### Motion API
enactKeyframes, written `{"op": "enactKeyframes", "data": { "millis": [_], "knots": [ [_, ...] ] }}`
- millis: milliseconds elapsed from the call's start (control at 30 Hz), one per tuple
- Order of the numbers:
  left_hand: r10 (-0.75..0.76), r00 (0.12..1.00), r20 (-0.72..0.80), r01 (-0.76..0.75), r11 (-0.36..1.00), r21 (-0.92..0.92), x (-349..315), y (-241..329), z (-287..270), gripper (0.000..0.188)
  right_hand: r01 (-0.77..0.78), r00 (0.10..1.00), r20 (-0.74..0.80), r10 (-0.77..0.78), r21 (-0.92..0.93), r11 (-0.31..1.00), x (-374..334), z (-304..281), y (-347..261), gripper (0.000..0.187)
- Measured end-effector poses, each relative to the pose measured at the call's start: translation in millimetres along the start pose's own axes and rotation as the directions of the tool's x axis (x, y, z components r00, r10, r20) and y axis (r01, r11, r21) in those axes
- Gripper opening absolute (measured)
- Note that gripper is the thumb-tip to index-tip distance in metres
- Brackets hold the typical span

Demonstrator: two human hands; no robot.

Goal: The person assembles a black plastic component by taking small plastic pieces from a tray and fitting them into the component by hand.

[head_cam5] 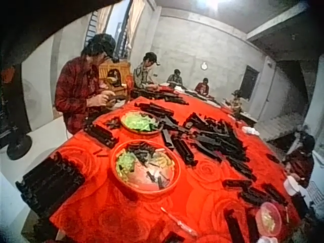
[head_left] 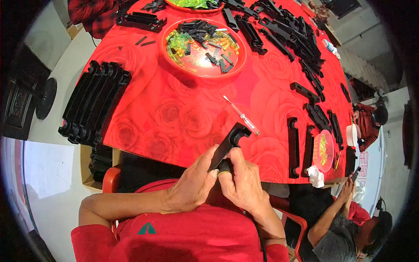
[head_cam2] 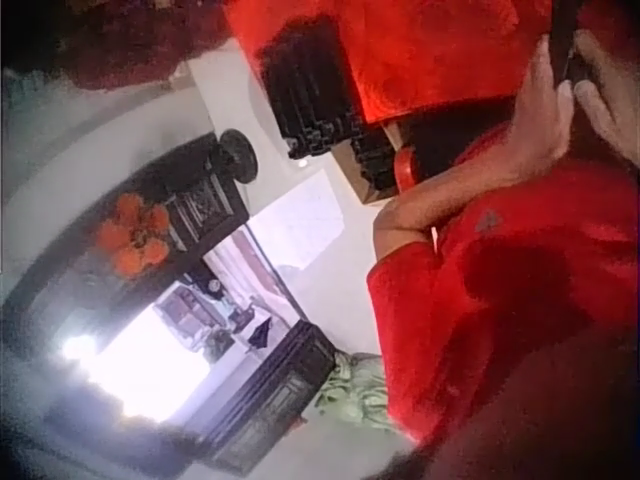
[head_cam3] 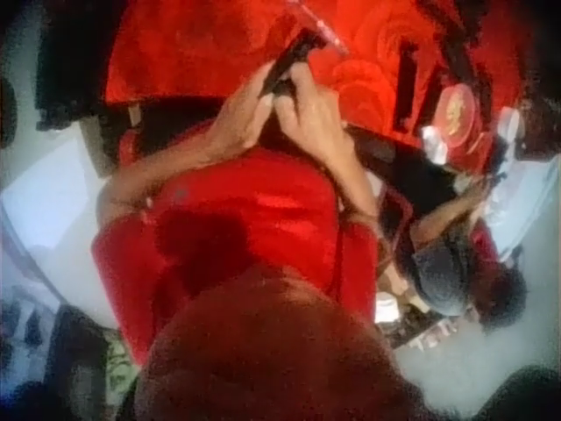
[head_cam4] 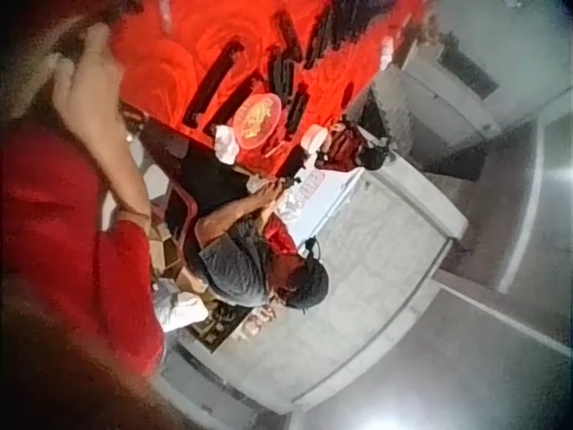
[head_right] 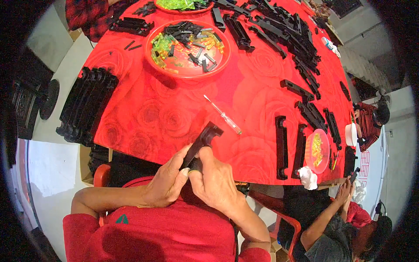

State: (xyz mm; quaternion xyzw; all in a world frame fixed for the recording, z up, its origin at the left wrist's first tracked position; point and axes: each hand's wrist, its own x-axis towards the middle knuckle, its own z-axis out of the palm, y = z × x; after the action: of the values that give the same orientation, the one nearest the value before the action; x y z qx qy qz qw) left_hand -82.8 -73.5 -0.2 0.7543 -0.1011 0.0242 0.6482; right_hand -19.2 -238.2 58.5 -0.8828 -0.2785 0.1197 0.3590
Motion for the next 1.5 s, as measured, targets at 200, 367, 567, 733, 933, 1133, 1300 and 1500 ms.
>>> {"op": "enactKeyframes", "data": {
  "millis": [200,367,567,733,933,1133,1300,1500],
  "knots": [
    [-0.025,0.999,0.024,0.026,0.999,-0.042,-1,2,0,0.060,0.111,0.986,-0.128,-0.106,0.038,0.993,-4,8,4,0.027],
    [0.008,0.999,0.033,-0.005,0.996,-0.093,-2,-1,2,0.058,0.075,0.994,-0.075,-0.073,0.029,0.997,-8,5,4,0.034],
    [-0.108,0.989,0.104,0.125,0.977,-0.175,14,-1,-4,0.054,0.025,0.999,-0.027,-0.027,-0.051,0.998,-7,0,6,0.041],
    [-0.314,0.942,0.118,0.334,0.912,-0.238,19,-7,-10,0.049,0.057,0.989,-0.107,-0.104,-0.377,0.925,-12,-8,-17,0.052],
    [-0.296,0.948,0.118,0.318,0.900,-0.297,17,-14,-5,0.048,0.138,0.983,-0.070,-0.171,-0.332,0.933,2,0,-8,0.039],
    [-0.278,0.956,0.090,0.291,0.929,-0.229,18,2,-5,0.046,0.055,0.994,-0.081,-0.078,-0.256,0.965,5,7,-3,0.033],
    [-0.163,0.984,0.065,0.170,0.978,-0.120,17,5,-4,0.048,0.092,0.982,-0.135,-0.135,-0.282,0.955,1,12,2,0.031],
    [-0.127,0.991,0.033,0.127,0.992,-0.010,12,1,2,0.057,0.150,0.972,-0.151,-0.177,-0.174,0.973,0,15,8,0.032]
  ]
}}
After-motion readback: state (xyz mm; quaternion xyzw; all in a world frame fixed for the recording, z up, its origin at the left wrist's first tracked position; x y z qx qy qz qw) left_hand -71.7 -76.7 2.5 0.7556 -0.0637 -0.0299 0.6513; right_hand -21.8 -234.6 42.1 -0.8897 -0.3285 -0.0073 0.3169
